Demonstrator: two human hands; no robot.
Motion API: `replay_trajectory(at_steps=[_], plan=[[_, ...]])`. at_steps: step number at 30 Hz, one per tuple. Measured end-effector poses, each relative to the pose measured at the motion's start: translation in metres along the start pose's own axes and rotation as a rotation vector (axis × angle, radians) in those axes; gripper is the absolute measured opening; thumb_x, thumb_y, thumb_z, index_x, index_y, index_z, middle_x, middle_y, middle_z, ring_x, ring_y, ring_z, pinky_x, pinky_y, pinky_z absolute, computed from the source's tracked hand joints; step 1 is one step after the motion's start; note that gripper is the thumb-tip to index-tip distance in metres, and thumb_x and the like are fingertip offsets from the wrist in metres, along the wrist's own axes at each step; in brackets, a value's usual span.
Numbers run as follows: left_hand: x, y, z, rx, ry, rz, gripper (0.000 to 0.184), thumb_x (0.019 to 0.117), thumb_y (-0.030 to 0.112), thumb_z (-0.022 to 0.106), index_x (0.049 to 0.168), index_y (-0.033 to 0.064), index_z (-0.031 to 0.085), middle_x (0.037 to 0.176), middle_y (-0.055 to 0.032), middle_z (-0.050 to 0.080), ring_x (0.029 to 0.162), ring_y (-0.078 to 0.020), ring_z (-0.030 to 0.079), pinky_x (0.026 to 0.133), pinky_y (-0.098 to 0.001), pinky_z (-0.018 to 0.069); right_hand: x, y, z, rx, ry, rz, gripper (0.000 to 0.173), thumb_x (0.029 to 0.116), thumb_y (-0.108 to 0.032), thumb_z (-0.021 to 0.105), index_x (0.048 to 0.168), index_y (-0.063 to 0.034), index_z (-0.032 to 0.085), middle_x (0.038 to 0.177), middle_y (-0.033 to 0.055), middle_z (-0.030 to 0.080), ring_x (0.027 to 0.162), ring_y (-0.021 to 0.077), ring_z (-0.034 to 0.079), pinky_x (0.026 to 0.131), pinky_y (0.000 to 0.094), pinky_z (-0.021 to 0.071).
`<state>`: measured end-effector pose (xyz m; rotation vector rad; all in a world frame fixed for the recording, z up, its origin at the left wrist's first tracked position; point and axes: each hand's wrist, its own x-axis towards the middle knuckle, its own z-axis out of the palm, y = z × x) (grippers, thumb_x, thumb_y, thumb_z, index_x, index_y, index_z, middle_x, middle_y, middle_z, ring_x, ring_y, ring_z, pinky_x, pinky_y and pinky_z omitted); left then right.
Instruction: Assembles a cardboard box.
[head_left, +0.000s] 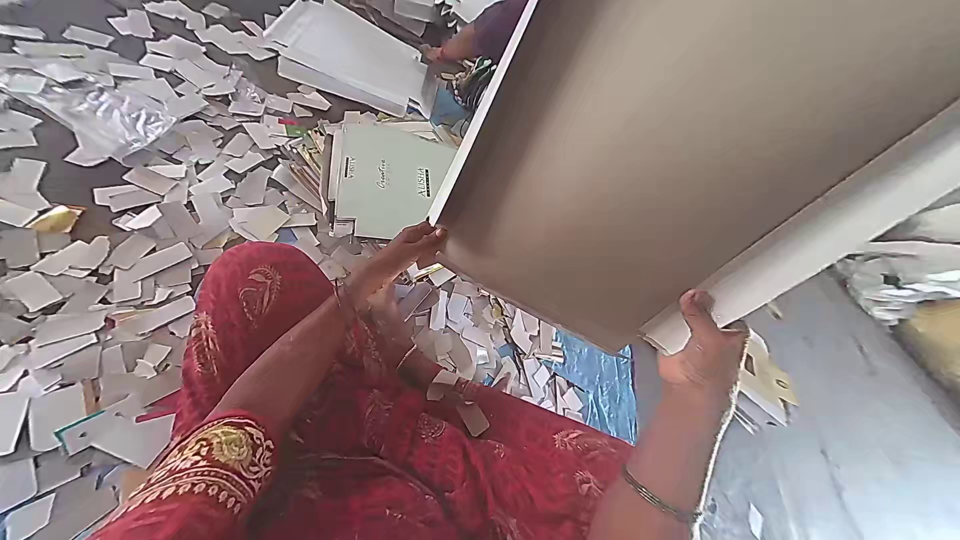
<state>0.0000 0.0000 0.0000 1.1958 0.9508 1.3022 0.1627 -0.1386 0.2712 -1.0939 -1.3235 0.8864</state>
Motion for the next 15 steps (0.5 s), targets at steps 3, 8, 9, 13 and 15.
replay_trajectory(at_steps=[3,8,9,13,15], plan=[[-0.002,0.007,0.004,0.036,-0.014,-0.037,0.032,0.1104,0.020,0.043,0.125,-0.0061,0.054,0.109,-0.0101,0.066,0.099,-0.0102,0.068,0.091,-0.0317,0.0588,0.005,-0.002,0.002,-0.015,0.226,0.048,0.017,0.0886,0.015,0.048,0.099,0.0040,0.056,0.081,-0.0063,0.064,0.080,-0.0075,0.062,0.077,0.0113,0.0496],[-0.004,-0.009,-0.007,0.445,-0.074,0.053,0.029,0.1079,0.025,0.050,0.124,0.0047,0.064,0.114,-0.0122,0.068,0.099,-0.0189,0.067,0.089,-0.0415,0.0553,0.098,0.183,-0.189,-0.063,0.200,-0.118,0.034,0.1008,-0.008,0.056,0.131,0.0031,0.045,0.109,0.0003,0.064,0.098,0.0012,0.066,0.088,0.0215,0.0577],[-0.001,-0.006,-0.005,0.502,-0.089,0.074,0.028,0.1081,0.022,0.049,0.124,0.0047,0.065,0.119,-0.0118,0.068,0.104,-0.0200,0.066,0.093,-0.0430,0.0540,0.111,0.198,-0.208,-0.054,0.236,-0.119,0.033,0.1005,-0.010,0.059,0.129,-0.0001,0.047,0.107,-0.0012,0.066,0.098,0.0027,0.067,0.088,0.0242,0.0586],[-0.002,0.002,0.001,0.441,-0.098,0.033,0.041,0.1103,0.027,0.042,0.142,0.0050,0.055,0.145,-0.0140,0.055,0.133,-0.0263,0.053,0.112,-0.0479,0.0414,0.112,0.193,-0.208,-0.014,0.307,-0.039,0.038,0.1009,-0.013,0.058,0.134,-0.0001,0.045,0.110,0.0015,0.065,0.100,0.0056,0.066,0.090,0.0278,0.0583],[-0.001,-0.010,0.001,0.302,-0.077,0.036,0.048,0.1084,0.036,0.043,0.150,0.0107,0.048,0.149,-0.0102,0.053,0.134,-0.0232,0.053,0.112,-0.0465,0.0429,0.109,0.192,-0.208,0.003,0.289,-0.040,0.037,0.0995,-0.012,0.058,0.133,-0.0010,0.046,0.108,0.0029,0.065,0.098,0.0080,0.067,0.088,0.0304,0.0596]])
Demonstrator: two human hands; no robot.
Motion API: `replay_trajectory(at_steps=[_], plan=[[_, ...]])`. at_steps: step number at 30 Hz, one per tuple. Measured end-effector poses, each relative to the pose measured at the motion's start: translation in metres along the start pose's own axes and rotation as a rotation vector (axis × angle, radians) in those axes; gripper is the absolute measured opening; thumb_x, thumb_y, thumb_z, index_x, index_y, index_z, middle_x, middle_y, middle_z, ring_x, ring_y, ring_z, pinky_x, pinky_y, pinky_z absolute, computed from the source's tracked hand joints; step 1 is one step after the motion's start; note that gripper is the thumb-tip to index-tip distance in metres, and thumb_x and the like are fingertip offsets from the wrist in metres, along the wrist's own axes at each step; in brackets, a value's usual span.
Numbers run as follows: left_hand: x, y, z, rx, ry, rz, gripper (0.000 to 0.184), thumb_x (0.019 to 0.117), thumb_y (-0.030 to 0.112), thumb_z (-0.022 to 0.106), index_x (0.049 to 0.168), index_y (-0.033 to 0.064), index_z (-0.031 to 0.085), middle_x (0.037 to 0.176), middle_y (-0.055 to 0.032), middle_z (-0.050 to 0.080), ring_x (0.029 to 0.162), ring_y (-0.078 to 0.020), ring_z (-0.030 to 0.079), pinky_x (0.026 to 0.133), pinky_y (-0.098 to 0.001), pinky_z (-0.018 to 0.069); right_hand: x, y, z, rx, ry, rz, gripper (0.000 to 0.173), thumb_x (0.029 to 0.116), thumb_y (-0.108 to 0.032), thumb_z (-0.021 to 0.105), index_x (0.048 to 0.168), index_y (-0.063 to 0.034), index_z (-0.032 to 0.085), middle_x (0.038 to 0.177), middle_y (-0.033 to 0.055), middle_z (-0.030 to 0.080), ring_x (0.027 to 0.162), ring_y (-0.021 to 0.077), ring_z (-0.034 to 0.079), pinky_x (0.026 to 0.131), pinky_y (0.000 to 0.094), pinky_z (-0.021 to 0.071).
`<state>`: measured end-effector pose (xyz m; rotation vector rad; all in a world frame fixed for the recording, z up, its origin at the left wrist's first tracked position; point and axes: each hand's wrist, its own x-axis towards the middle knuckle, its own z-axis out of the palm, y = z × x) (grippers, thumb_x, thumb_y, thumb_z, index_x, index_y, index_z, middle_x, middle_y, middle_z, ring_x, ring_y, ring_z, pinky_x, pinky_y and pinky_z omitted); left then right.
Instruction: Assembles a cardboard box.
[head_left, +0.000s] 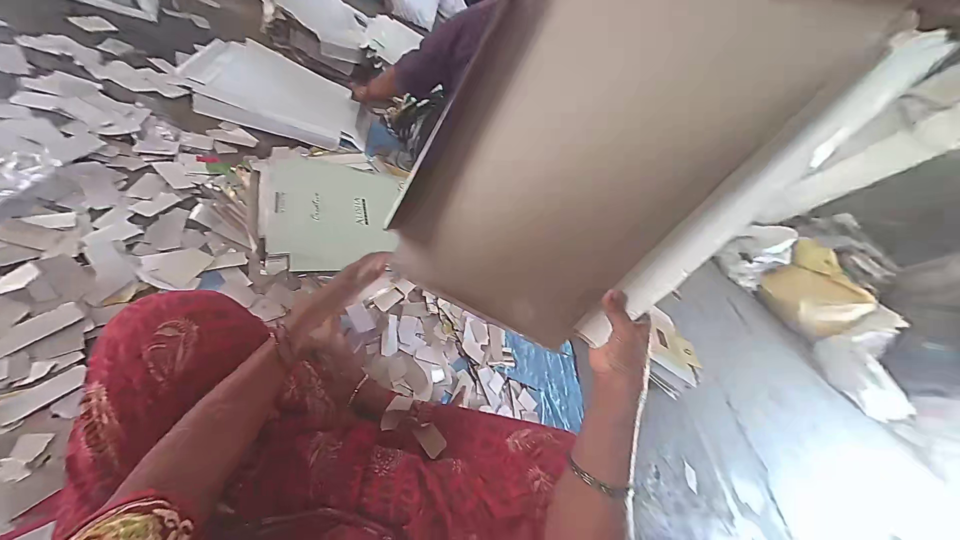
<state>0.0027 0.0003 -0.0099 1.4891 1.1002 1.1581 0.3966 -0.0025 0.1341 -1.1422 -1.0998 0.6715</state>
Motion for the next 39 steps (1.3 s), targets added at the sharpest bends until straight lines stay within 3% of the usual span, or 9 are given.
replay_trajectory(at_steps=[4,7,10,14,19,21,24,29,39], plan=[[-0.002,-0.002,0.003,-0.382,-0.053,-0.041,0.064,0.1004,0.054,0.050,0.150,0.0146,0.042,0.135,-0.0037,0.062,0.120,-0.0183,0.063,0.102,-0.0395,0.0534,-0.002,0.008,0.013,0.040,-0.015,0.010,0.033,0.0990,-0.016,0.059,0.130,-0.0057,0.053,0.112,0.0038,0.067,0.103,0.0110,0.066,0.092,0.0341,0.0579],[-0.008,0.015,0.005,-0.515,-0.175,-0.064,0.078,0.1010,0.070,0.019,0.150,0.0116,0.037,0.136,-0.0080,0.062,0.122,-0.0236,0.063,0.103,-0.0434,0.0537,-0.006,0.016,0.037,0.162,0.079,0.076,0.036,0.1027,-0.016,0.058,0.136,-0.0053,0.052,0.121,0.0085,0.065,0.110,0.0156,0.065,0.096,0.0386,0.0568],[-0.006,0.019,0.005,-0.551,-0.273,-0.023,0.105,0.0836,0.088,0.043,0.160,0.0180,0.025,0.147,-0.0087,0.056,0.129,-0.0277,0.060,0.107,-0.0479,0.0508,-0.014,0.024,0.056,0.315,0.109,0.133,0.041,0.1047,-0.017,0.054,0.144,-0.0081,0.045,0.130,0.0103,0.061,0.118,0.0190,0.062,0.100,0.0435,0.0546],[-0.008,0.022,0.010,-0.585,-0.353,-0.038,0.112,0.0742,0.076,0.073,0.160,0.0197,0.026,0.147,-0.0111,0.056,0.130,-0.0298,0.058,0.105,-0.0465,0.0519,-0.040,0.031,0.088,0.518,-0.016,0.201,0.034,0.1065,-0.015,0.050,0.140,-0.0100,0.046,0.123,0.0098,0.065,0.113,0.0209,0.066,0.097,0.0461,0.0568],[-0.009,0.007,0.021,-0.538,-0.289,0.016,0.114,0.0755,0.058,0.083,0.161,0.0155,0.021,0.153,-0.0053,0.047,0.136,-0.0210,0.051,0.110,-0.0413,0.0472,-0.072,0.034,0.122,0.636,-0.131,0.291,0.026,0.1060,-0.005,0.047,0.131,-0.0114,0.047,0.117,0.0072,0.066,0.109,0.0198,0.067,0.095,0.0450,0.0578],[-0.014,0.010,0.023,-0.440,-0.306,0.037,0.093,0.0849,0.040,0.079,0.157,0.0068,0.031,0.149,-0.0049,0.051,0.134,-0.0143,0.052,0.111,-0.0348,0.0448,-0.076,0.030,0.126,0.615,-0.110,0.356,0.026,0.1067,-0.007,0.047,0.132,-0.0128,0.047,0.116,0.0060,0.066,0.108,0.0186,0.068,0.093,0.0431,0.0590],[-0.019,0.030,0.037,-0.335,-0.269,-0.039,0.035,0.0898,0.015,0.074,0.121,0.0036,0.062,0.106,0.0042,0.070,0.098,-0.0010,0.064,0.092,-0.0241,0.0534,-0.085,0.032,0.132,0.586,-0.119,0.404,0.031,0.1064,-0.007,0.048,0.136,-0.0125,0.043,0.118,0.0069,0.064,0.107,0.0183,0.068,0.092,0.0421,0.0592],[-0.029,0.042,0.063,-0.291,-0.165,-0.017,0.053,0.0887,0.014,0.078,0.133,-0.0035,0.053,0.119,-0.0033,0.068,0.112,-0.0022,0.063,0.102,-0.0247,0.0514,-0.101,0.034,0.143,0.599,-0.105,0.476,0.029,0.1068,-0.008,0.048,0.135,-0.0122,0.043,0.115,0.0074,0.065,0.103,0.0185,0.069,0.087,0.0404,0.0606],[-0.033,0.048,0.072,-0.090,0.045,0.122,0.043,0.0971,0.022,0.068,0.126,-0.0072,0.057,0.115,-0.0078,0.067,0.109,-0.0003,0.061,0.102,-0.0205,0.0476,-0.106,0.023,0.144,0.584,-0.138,0.390,0.028,0.1063,-0.005,0.046,0.133,-0.0111,0.042,0.114,0.0060,0.065,0.103,0.0158,0.069,0.090,0.0386,0.0601]])
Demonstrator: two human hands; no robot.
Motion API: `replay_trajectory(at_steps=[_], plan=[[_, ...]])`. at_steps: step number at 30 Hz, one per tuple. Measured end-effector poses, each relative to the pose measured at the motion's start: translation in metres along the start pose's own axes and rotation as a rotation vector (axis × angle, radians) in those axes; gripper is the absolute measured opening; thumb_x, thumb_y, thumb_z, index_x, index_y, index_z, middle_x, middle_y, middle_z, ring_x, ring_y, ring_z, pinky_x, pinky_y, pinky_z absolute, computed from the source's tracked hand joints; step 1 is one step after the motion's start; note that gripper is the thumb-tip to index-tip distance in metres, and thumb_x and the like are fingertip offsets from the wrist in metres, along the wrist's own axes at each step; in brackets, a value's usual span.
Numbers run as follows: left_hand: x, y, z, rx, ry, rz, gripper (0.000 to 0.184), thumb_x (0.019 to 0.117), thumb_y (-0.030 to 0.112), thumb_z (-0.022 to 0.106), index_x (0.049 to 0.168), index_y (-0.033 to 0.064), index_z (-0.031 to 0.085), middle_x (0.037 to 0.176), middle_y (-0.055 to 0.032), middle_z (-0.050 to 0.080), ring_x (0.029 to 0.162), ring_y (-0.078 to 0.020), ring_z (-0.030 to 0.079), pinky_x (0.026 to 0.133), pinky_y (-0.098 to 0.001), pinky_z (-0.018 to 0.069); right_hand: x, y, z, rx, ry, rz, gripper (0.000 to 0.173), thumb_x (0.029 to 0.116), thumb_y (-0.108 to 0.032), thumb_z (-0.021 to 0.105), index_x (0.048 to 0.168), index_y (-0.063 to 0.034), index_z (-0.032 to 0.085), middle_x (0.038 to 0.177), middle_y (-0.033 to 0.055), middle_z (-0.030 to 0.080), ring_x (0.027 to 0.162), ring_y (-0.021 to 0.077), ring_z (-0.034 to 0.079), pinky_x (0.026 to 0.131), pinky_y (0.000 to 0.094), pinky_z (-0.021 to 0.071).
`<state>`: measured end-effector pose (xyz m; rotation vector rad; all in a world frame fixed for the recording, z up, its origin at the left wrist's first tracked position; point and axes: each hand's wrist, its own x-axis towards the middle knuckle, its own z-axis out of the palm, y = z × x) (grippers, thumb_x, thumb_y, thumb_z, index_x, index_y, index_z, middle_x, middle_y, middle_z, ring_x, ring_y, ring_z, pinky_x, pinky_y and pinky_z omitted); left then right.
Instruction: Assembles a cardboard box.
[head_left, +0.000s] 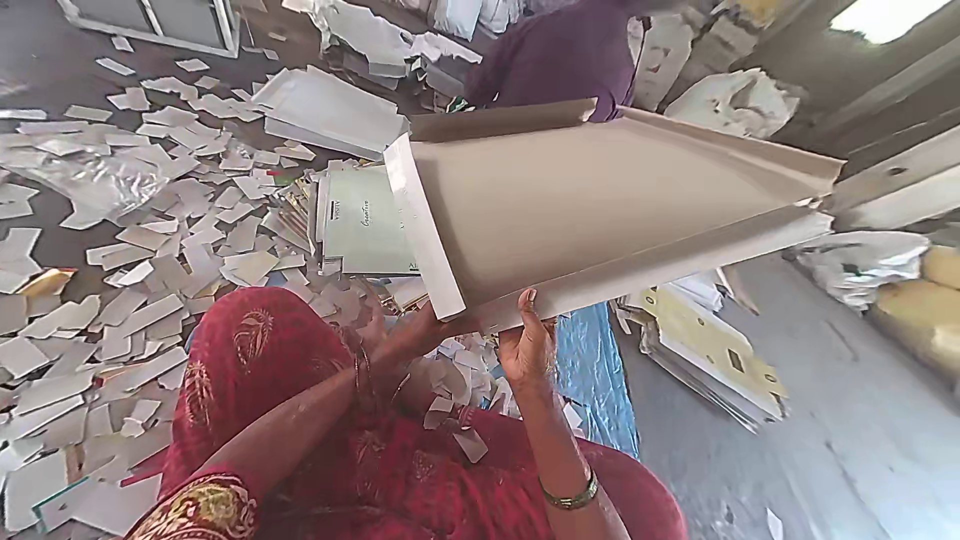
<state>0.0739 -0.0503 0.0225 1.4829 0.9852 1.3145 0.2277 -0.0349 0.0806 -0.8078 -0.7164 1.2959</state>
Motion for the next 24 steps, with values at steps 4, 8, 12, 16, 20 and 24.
replay_trajectory(at_steps=[4,8,12,16,20,24], plan=[[-0.002,-0.003,0.000,0.097,-0.013,0.057,0.045,0.0963,0.025,0.070,0.125,-0.0083,0.060,0.117,-0.0104,0.068,0.112,-0.0015,0.061,0.104,-0.0207,0.0452,-0.002,-0.004,0.000,-0.021,-0.005,0.009,0.031,0.1063,-0.005,0.047,0.136,-0.0101,0.040,0.116,0.0068,0.064,0.105,0.0162,0.068,0.090,0.0387,0.0599],[-0.004,-0.009,-0.003,0.109,-0.027,0.139,0.038,0.0957,0.025,0.071,0.119,-0.0042,0.064,0.110,-0.0057,0.070,0.106,-0.0001,0.063,0.101,-0.0216,0.0487,-0.004,-0.001,-0.003,-0.042,-0.049,-0.030,0.026,0.1052,-0.004,0.047,0.130,-0.0103,0.045,0.112,0.0060,0.067,0.102,0.0174,0.070,0.090,0.0411,0.0608],[-0.003,-0.013,-0.007,0.251,-0.040,0.273,0.034,0.0977,0.027,0.069,0.114,-0.0022,0.068,0.109,-0.0095,0.071,0.108,-0.0067,0.065,0.101,-0.0268,0.0497,-0.003,-0.001,-0.006,-0.062,-0.117,-0.090,0.029,0.1036,-0.001,0.047,0.131,-0.0117,0.045,0.114,0.0052,0.066,0.105,0.0180,0.069,0.092,0.0430,0.0598],[0.003,-0.022,-0.013,0.387,-0.180,0.403,0.031,0.1037,0.026,0.058,0.111,-0.0024,0.069,0.109,-0.0166,0.071,0.110,-0.0213,0.066,0.104,-0.0382,0.0487,-0.004,-0.010,-0.003,-0.113,-0.113,-0.171,0.024,0.1038,-0.002,0.047,0.125,-0.0120,0.048,0.108,0.0015,0.069,0.099,0.0138,0.071,0.089,0.0388,0.0616],[0.009,-0.032,-0.012,0.304,-0.288,0.341,0.037,0.1079,0.024,0.047,0.101,-0.0057,0.069,0.094,-0.0185,0.070,0.095,-0.0241,0.067,0.093,-0.0413,0.0503,0.009,-0.022,-0.008,-0.080,-0.021,-0.227,0.028,0.1055,-0.005,0.046,0.133,-0.0103,0.044,0.115,0.0040,0.066,0.106,0.0153,0.069,0.093,0.0401,0.0597],[0.013,-0.039,-0.014,0.072,-0.330,0.130,0.043,0.1032,0.030,0.059,0.137,0.0024,0.059,0.137,-0.0121,0.062,0.128,-0.0146,0.057,0.111,-0.0357,0.0439,0.021,-0.035,-0.022,-0.026,0.063,-0.250,0.029,0.1069,-0.006,0.045,0.135,-0.0124,0.043,0.119,0.0053,0.065,0.110,0.0169,0.067,0.095,0.0423,0.0582]])
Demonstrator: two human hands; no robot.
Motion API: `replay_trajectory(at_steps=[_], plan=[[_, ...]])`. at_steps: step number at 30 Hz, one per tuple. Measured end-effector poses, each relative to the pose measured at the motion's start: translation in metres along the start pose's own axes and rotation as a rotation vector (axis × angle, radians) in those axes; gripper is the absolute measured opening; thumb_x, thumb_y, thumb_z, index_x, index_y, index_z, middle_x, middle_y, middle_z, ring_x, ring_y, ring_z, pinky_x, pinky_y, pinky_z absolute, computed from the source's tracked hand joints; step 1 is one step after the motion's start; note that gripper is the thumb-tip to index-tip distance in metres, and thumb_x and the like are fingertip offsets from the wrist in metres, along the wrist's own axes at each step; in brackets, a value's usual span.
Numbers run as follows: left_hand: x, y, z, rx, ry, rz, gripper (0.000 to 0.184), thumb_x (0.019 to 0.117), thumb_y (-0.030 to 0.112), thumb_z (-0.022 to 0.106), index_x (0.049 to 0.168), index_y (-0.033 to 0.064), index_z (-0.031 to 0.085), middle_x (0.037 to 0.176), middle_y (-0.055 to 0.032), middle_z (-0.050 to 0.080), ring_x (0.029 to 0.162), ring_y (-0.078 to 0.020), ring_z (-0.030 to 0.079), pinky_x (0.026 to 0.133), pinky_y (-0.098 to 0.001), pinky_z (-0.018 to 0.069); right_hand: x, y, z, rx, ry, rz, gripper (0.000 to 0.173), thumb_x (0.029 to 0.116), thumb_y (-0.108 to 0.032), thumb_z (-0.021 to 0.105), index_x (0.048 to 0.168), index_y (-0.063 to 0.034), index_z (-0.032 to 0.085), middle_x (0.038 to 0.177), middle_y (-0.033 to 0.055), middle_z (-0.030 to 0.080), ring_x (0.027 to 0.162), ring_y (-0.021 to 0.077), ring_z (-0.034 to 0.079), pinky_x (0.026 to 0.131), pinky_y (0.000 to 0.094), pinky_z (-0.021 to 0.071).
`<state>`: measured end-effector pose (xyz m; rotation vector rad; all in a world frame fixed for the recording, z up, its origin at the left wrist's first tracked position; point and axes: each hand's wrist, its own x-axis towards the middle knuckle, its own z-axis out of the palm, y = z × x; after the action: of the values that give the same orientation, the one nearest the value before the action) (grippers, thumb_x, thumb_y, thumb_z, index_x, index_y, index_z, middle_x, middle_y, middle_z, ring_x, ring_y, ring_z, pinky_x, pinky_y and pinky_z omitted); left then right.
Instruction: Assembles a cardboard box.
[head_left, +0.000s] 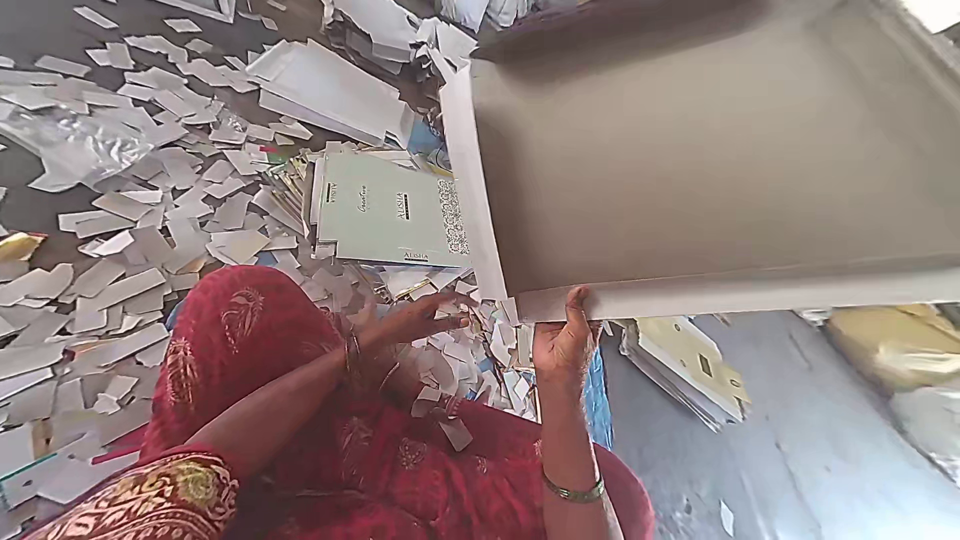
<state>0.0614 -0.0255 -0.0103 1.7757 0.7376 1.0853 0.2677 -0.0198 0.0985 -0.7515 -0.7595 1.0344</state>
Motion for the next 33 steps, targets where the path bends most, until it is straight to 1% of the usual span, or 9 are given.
replay_trajectory(at_steps=[6,10,14,19,22,24,27,30,33], plan=[[0.001,0.023,0.012,-0.355,-0.067,-0.101,0.083,0.0898,0.029,0.074,0.153,-0.0051,0.032,0.153,-0.0156,0.046,0.138,-0.0178,0.048,0.113,-0.0319,0.0427,-0.014,0.012,0.004,0.053,-0.058,0.071,0.031,0.1040,-0.001,0.047,0.133,-0.0101,0.042,0.115,0.0051,0.065,0.105,0.0157,0.068,0.093,0.0392,0.0592],[-0.008,0.054,0.033,-0.600,0.358,-0.293,0.039,0.1018,0.016,0.058,0.134,-0.0060,0.052,0.121,-0.0057,0.065,0.111,-0.0047,0.061,0.102,-0.0248,0.0490,-0.034,0.025,0.018,0.001,-0.121,0.176,0.034,0.1017,0.002,0.052,0.133,-0.0058,0.041,0.113,0.0075,0.066,0.101,0.0165,0.070,0.090,0.0387,0.0612],[-0.004,0.029,0.041,-0.752,0.702,-0.164,0.029,0.1061,0.010,0.046,0.132,-0.0046,0.049,0.116,-0.0060,0.064,0.107,-0.0068,0.062,0.098,-0.0263,0.0511,-0.038,0.039,0.018,0.001,-0.193,0.232,0.030,0.1001,0.004,0.052,0.127,-0.0049,0.045,0.108,0.0070,0.068,0.098,0.0159,0.071,0.090,0.0379,0.0613],[-0.003,0.037,0.013,-0.730,0.713,-0.150,0.030,0.1042,0.004,0.049,0.133,-0.0018,0.045,0.116,-0.0034,0.062,0.107,-0.0048,0.061,0.098,-0.0247,0.0516,-0.010,0.048,-0.002,-0.030,-0.199,0.319,0.048,0.1119,-0.035,0.029,0.150,-0.0068,0.030,0.133,0.0125,0.058,0.117,0.0209,0.062,0.099,0.0413,0.0543],[-0.004,0.034,-0.011,-0.683,0.728,-0.210,0.029,0.1019,-0.003,0.046,0.131,-0.0020,0.046,0.111,-0.0040,0.063,0.100,-0.0057,0.063,0.091,-0.0251,0.0546,0.020,0.049,-0.022,-0.072,0.011,0.335,0.067,0.1077,-0.058,0.011,0.151,-0.0100,0.029,0.135,0.0114,0.055,0.115,0.0214,0.062,0.093,0.0423,0.0545],[-0.004,0.036,-0.023,-0.731,0.760,-0.264,0.026,0.1048,-0.002,0.041,0.131,-0.0027,0.045,0.109,-0.0063,0.064,0.096,-0.0084,0.065,0.088,-0.0269,0.0554,0.038,0.052,-0.053,-0.117,0.124,0.322,0.075,0.1050,-0.062,0.002,0.159,-0.0111,0.015,0.153,0.0164,0.039,0.129,0.0265,0.051,0.100,0.0465,0.0481],[-0.006,0.036,-0.040,-0.820,0.800,-0.289,0.024,0.1097,0.010,0.035,0.129,0.0037,0.048,0.105,-0.0054,0.067,0.095,-0.0109,0.067,0.086,-0.0300,0.0574,0.055,0.055,-0.096,-0.130,0.247,0.236,0.077,0.1039,-0.063,0.000,0.160,-0.0125,0.013,0.159,0.0185,0.031,0.140,0.0297,0.042,0.108,0.0522,0.0415],[-0.007,0.019,-0.052,-0.950,0.839,-0.220,0.028,0.1105,0.019,0.030,0.123,0.0077,0.052,0.103,-0.0060,0.068,0.095,-0.0142,0.068,0.085,-0.0337,0.0575,0.064,0.051,-0.114,-0.098,0.290,0.180,0.076,0.1047,-0.061,0.001,0.160,-0.0113,0.018,0.157,0.0203,0.033,0.137,0.0324,0.044,0.105,0.0548,0.0426],[-0.011,0.017,-0.066,-0.988,0.906,-0.201,0.029,0.1099,0.021,0.027,0.118,0.0095,0.053,0.100,-0.0056,0.068,0.091,-0.0146,0.069,0.080,-0.0325,0.0587,0.066,0.043,-0.106,-0.100,0.267,0.211,0.064,0.1094,-0.052,0.013,0.152,-0.0071,0.032,0.142,0.0141,0.049,0.121,0.0227,0.056,0.098,0.0425,0.0486]])
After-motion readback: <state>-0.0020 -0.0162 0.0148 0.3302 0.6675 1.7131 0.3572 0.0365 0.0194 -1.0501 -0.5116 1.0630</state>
